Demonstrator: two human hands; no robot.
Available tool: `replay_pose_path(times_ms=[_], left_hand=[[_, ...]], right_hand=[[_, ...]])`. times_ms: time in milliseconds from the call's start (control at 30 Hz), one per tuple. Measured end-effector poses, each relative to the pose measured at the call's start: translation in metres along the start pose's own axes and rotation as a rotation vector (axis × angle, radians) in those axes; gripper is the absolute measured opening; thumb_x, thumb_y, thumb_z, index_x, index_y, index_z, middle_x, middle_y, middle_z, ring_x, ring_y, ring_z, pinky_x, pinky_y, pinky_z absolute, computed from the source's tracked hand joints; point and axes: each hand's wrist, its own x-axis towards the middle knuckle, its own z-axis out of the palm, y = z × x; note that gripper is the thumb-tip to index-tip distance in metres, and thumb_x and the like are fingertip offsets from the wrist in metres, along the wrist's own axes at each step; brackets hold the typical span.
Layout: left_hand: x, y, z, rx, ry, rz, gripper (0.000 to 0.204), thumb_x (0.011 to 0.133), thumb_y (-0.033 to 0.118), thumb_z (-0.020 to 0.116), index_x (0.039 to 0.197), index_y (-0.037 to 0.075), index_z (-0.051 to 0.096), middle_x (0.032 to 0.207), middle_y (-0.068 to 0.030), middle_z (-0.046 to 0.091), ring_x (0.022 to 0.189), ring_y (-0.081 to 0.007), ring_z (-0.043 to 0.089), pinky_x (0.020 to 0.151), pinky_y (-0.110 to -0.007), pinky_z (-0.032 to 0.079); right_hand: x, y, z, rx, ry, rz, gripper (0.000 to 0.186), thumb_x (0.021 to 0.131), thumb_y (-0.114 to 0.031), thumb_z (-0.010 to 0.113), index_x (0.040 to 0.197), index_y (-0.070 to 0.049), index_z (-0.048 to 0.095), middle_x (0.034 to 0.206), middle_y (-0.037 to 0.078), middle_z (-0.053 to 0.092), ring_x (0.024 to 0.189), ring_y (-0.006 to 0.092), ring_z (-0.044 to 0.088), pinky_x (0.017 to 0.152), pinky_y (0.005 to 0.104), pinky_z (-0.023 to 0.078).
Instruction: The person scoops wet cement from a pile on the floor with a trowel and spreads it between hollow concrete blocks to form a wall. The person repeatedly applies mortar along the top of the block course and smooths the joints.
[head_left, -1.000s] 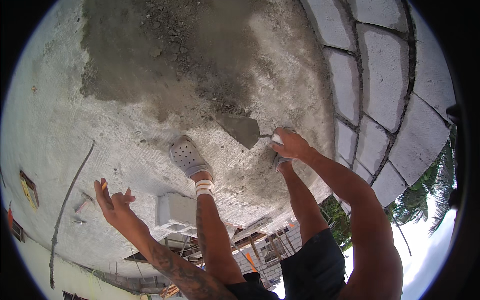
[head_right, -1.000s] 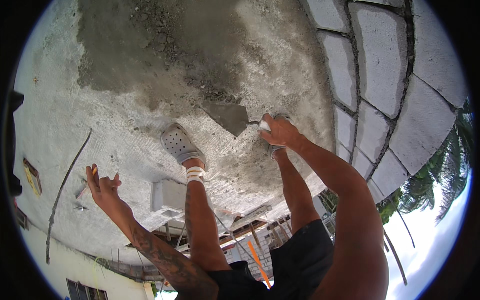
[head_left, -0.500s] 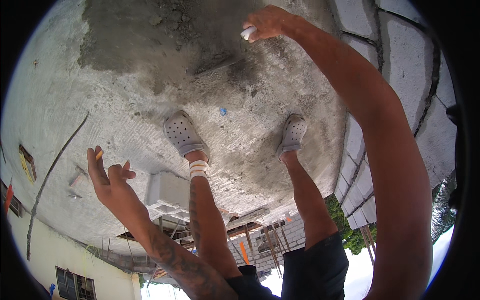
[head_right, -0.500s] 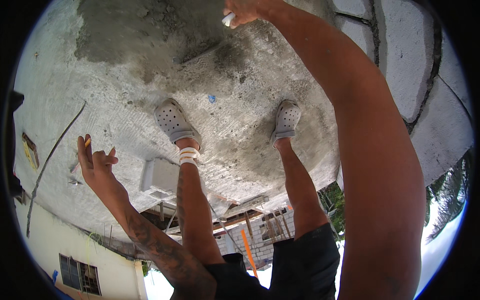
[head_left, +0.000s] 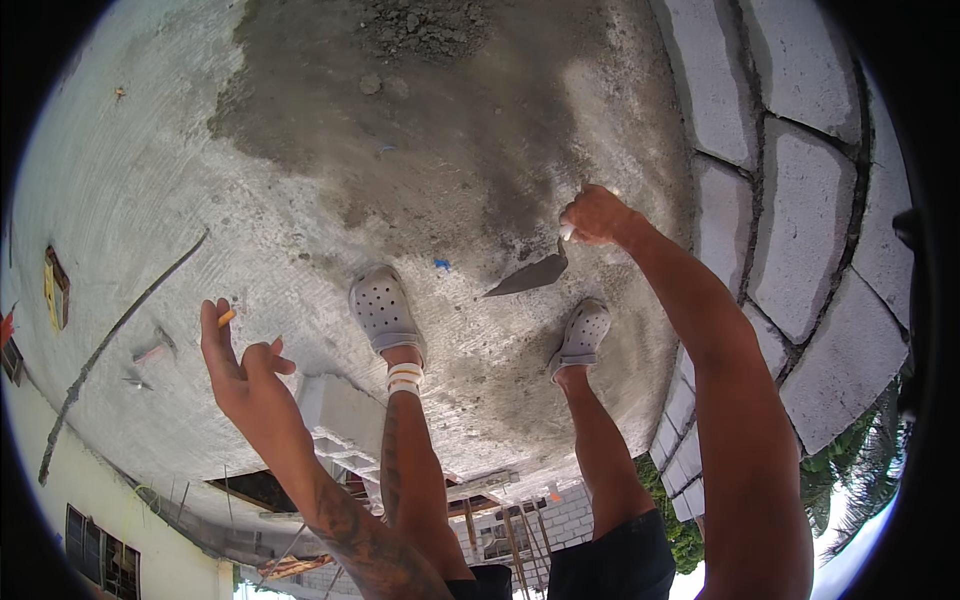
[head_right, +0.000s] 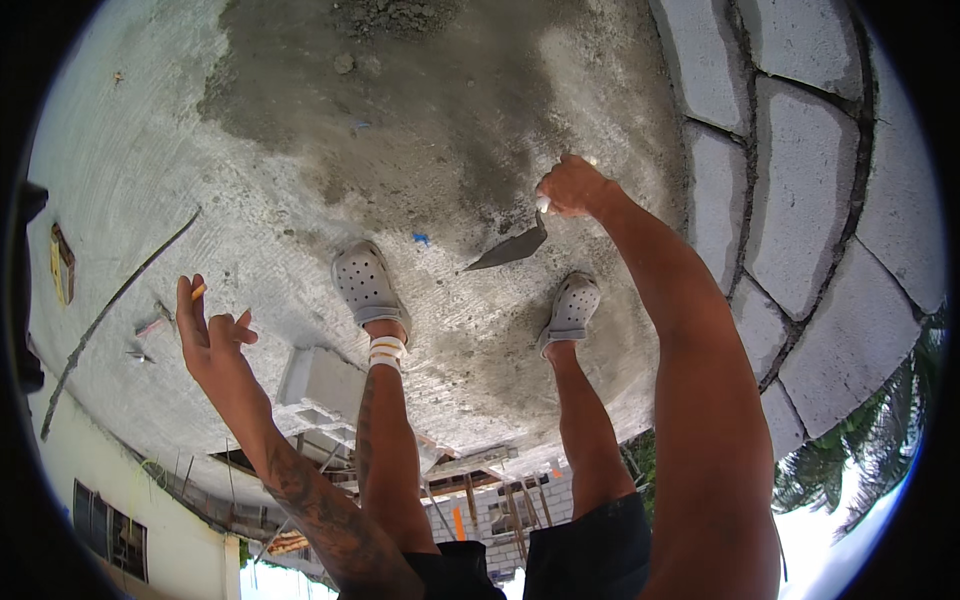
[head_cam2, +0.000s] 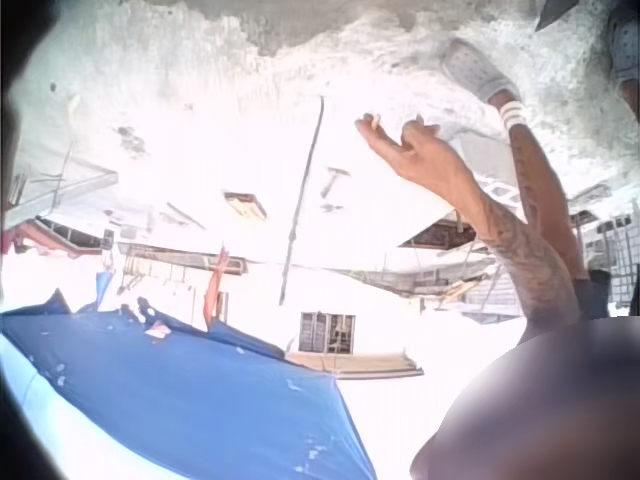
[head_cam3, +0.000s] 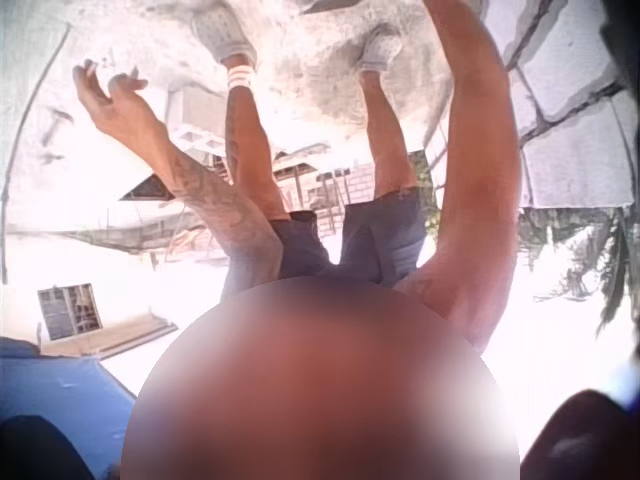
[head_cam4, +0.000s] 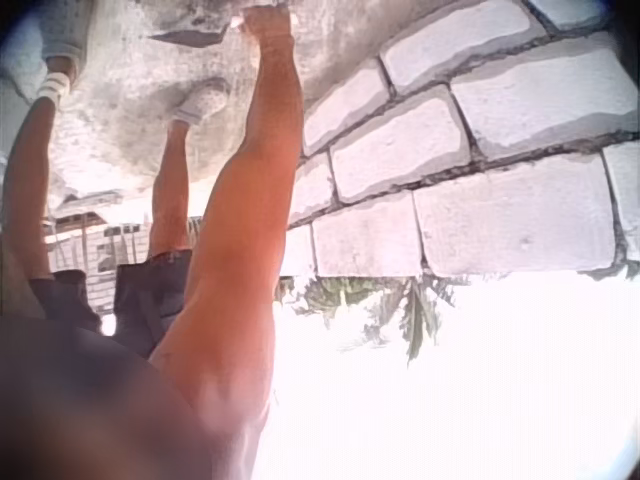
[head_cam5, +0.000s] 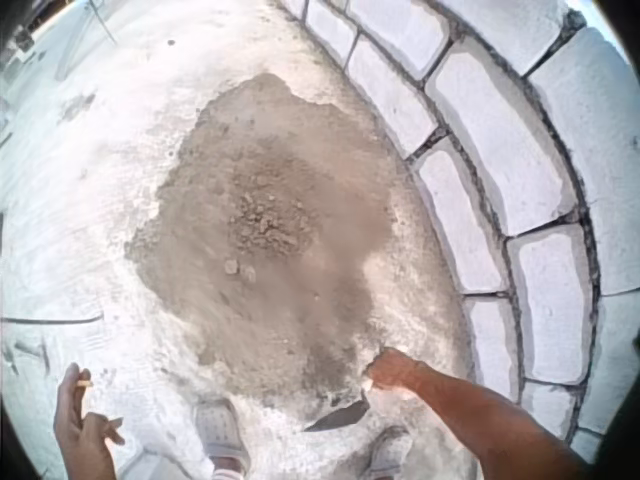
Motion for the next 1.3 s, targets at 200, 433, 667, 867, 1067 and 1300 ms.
replay_pose_path(times_ms=[200, 433, 667, 867, 1067, 1300], left_hand=[[-0.002, -0.006, -0.001, 0.063, -0.039, -0.089, 0.066, 0.085, 0.007, 0.047, 0.15, 0.001, 0.039, 0.146, -0.0166, 0.047, 0.067, -0.0113, 0.051, 0.083, -0.032, 0.054], [0.022, 0.011, -0.02, -0.023, 0.0, -0.083, 0.066, 0.084, 0.005, 0.047, 0.15, 0.0, 0.039, 0.145, -0.0175, 0.048, 0.071, -0.0113, 0.054, 0.082, -0.032, 0.054], [0.032, 0.005, -0.026, -0.043, 0.007, -0.068, 0.065, 0.084, 0.003, 0.045, 0.149, 0.001, 0.04, 0.144, -0.0159, 0.051, 0.066, -0.0107, 0.054, 0.073, -0.028, 0.052], [0.043, -0.005, -0.036, -0.058, 0.022, -0.099, 0.067, 0.082, 0.0, 0.046, 0.149, 0.002, 0.041, 0.143, -0.0146, 0.051, 0.063, -0.0105, 0.054, 0.06, -0.025, 0.048], [0.063, -0.014, -0.046, -0.2, -0.009, -0.147, 0.068, 0.081, -0.002, 0.047, 0.148, 0.001, 0.04, 0.141, -0.0138, 0.054, 0.057, -0.0096, 0.051, 0.057, -0.025, 0.046], [0.072, -0.015, -0.039, -0.183, -0.184, -0.168, 0.07, 0.081, -0.004, 0.047, 0.15, 0.008, 0.041, 0.14, -0.0108, 0.057, 0.056, -0.01, 0.051, 0.055, -0.028, 0.047]], right_hand=[[0.05, 0.123, -0.113, 0.083, 0.263, 0.282, 0.042, 0.086, -0.033, 0.073, 0.122, -0.011, 0.068, 0.108, 0.009, 0.07, 0.1, 0.0272, 0.061, 0.092, 0.041, 0.05], [-0.025, 0.044, -0.085, 0.383, 0.604, 0.233, 0.04, 0.095, -0.037, 0.062, 0.121, -0.006, 0.065, 0.102, 0.017, 0.071, 0.089, 0.0321, 0.07, 0.081, 0.0457, 0.054], [0.058, -0.042, -0.056, -0.087, -0.02, -0.074, 0.036, 0.091, -0.041, 0.066, 0.119, -0.018, 0.069, 0.11, 0.009, 0.071, 0.108, 0.0281, 0.065, 0.098, 0.0455, 0.047], [0.14, 0.05, -0.196, 0.255, 0.417, 0.257, 0.043, 0.095, -0.046, 0.062, 0.121, -0.013, 0.067, 0.102, 0.014, 0.073, 0.093, 0.0329, 0.07, 0.08, 0.0468, 0.054], [0.088, 0.02, -0.195, 0.642, 0.834, 0.53, 0.038, 0.093, -0.038, 0.066, 0.105, -0.003, 0.069, 0.086, 0.019, 0.071, 0.079, 0.0343, 0.069, 0.073, 0.0437, 0.051], [0.056, -0.123, -0.143, 0.756, 0.667, 0.468, 0.046, 0.097, -0.04, 0.059, 0.121, -0.001, 0.055, 0.099, 0.026, 0.067, 0.094, 0.0468, 0.065, 0.079, 0.0495, 0.051]])
